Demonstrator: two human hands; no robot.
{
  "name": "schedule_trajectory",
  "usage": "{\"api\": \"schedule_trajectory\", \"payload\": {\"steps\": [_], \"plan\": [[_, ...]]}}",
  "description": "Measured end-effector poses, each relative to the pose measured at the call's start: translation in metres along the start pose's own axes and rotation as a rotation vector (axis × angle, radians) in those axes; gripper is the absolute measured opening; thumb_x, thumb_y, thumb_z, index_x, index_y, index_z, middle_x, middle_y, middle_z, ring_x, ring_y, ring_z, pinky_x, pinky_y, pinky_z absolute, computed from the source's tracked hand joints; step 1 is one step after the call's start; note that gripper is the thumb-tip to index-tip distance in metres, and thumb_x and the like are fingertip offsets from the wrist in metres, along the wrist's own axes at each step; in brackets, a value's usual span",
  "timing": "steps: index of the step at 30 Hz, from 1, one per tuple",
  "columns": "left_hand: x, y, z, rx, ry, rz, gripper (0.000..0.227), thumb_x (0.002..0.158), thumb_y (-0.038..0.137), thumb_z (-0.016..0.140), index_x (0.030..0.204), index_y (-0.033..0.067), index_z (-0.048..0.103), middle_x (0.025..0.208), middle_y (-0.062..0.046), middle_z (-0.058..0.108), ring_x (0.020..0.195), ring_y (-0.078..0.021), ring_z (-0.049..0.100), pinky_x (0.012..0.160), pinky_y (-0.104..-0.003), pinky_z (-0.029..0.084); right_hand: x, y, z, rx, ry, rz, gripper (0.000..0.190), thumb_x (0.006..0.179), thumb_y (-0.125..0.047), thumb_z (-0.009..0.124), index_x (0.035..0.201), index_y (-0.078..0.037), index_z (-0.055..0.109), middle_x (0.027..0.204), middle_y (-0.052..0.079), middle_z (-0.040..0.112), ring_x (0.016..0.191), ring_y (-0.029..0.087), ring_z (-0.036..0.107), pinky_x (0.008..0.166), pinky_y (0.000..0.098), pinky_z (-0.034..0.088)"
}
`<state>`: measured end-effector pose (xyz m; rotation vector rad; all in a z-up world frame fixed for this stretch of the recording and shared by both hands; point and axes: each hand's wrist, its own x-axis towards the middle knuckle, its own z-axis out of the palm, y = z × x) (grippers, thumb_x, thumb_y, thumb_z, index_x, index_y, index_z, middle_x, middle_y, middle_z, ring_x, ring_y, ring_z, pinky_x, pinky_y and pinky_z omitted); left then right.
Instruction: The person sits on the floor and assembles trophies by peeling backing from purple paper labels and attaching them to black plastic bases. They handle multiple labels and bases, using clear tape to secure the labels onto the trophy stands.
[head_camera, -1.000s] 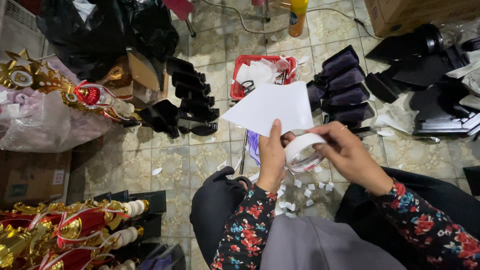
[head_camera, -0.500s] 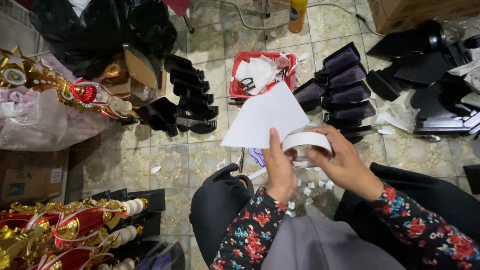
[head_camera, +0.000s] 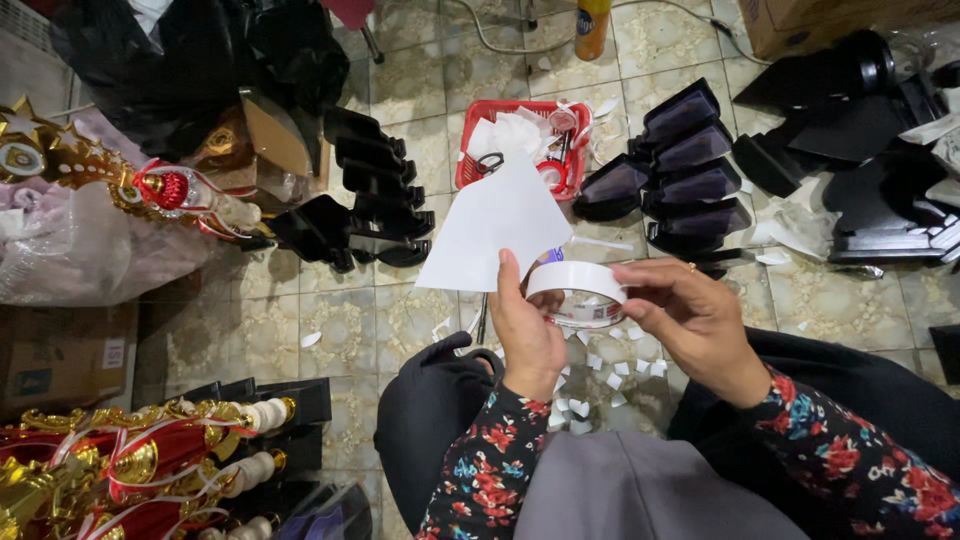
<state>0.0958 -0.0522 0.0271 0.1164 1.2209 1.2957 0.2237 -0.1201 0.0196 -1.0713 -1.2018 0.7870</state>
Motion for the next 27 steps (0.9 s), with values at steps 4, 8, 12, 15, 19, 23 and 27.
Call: {"api": "schedule_trajectory", "payload": {"steps": [4,8,12,15,19,23,27], "plan": [[0.006,0.009,-0.005,-0.083,-0.004,-0.052,0.036,0.088,0.040,0.064,0.073,0.0100,0.051,0.058,-0.006,0.058,0.039,-0.0123,0.045,0.037,-0.020,0.032,0.002,-0.001,-0.007,-0.027,0.004,-0.016,0.011,0.077,0.002,0.066,0.088,0.003,0.066,0.099,0.019,0.064,0.090,0.025,0.068,0.078,0.0339,0.054],[0.035,0.001,-0.021,-0.282,-0.135,-0.136,0.055,0.092,0.048,0.054,0.052,0.0178,0.032,0.042,0.004,0.027,0.037,-0.0085,0.025,0.040,-0.021,0.025,-0.001,0.011,-0.007,0.066,0.135,0.011,0.012,0.087,-0.001,0.058,0.099,0.002,0.058,0.110,0.016,0.056,0.101,0.024,0.063,0.088,0.0357,0.051],[0.017,-0.004,-0.012,-0.315,-0.104,-0.186,0.055,0.089,0.046,0.059,0.051,0.0186,0.031,0.042,0.005,0.025,0.036,-0.0084,0.023,0.041,-0.022,0.027,0.006,-0.004,0.010,0.305,0.073,0.374,0.094,0.070,-0.014,0.065,0.146,-0.011,0.009,0.122,0.027,0.046,0.110,0.037,0.050,0.096,0.0475,0.043],[0.015,-0.018,-0.012,-0.314,-0.098,-0.215,0.055,0.091,0.046,0.058,0.052,0.0173,0.031,0.043,0.005,0.023,0.036,-0.0091,0.024,0.039,-0.022,0.025,-0.009,0.026,0.007,0.350,-0.068,0.296,0.097,0.068,-0.001,0.072,0.147,-0.012,0.017,0.113,0.009,0.060,0.103,0.014,0.060,0.093,0.0314,0.046],[-0.004,0.003,0.005,-0.132,-0.002,0.025,0.034,0.090,0.035,0.062,0.089,0.0026,0.051,0.074,-0.007,0.051,0.063,-0.0164,0.051,0.065,-0.028,0.046,-0.006,0.024,0.001,0.323,-0.007,0.247,0.055,0.076,0.005,0.063,0.127,0.005,0.042,0.100,0.017,0.064,0.093,0.020,0.064,0.082,0.0317,0.052],[-0.015,0.014,0.012,0.147,-0.110,0.319,0.033,0.098,0.027,0.046,0.084,0.0008,0.060,0.066,-0.003,0.055,0.054,-0.0045,0.047,0.052,-0.013,0.038,-0.005,0.024,-0.008,0.168,0.059,0.172,0.050,0.071,0.008,0.068,0.117,0.008,0.049,0.096,0.015,0.064,0.082,0.016,0.062,0.079,0.0334,0.054],[-0.008,-0.001,-0.004,0.163,-0.152,0.409,0.033,0.096,0.024,0.051,0.084,-0.0025,0.066,0.062,-0.004,0.055,0.052,-0.0042,0.043,0.050,-0.013,0.036,-0.005,0.027,-0.009,0.176,0.114,0.178,0.040,0.075,0.007,0.068,0.110,0.005,0.048,0.092,0.011,0.060,0.076,0.013,0.062,0.070,0.0269,0.056]]}}
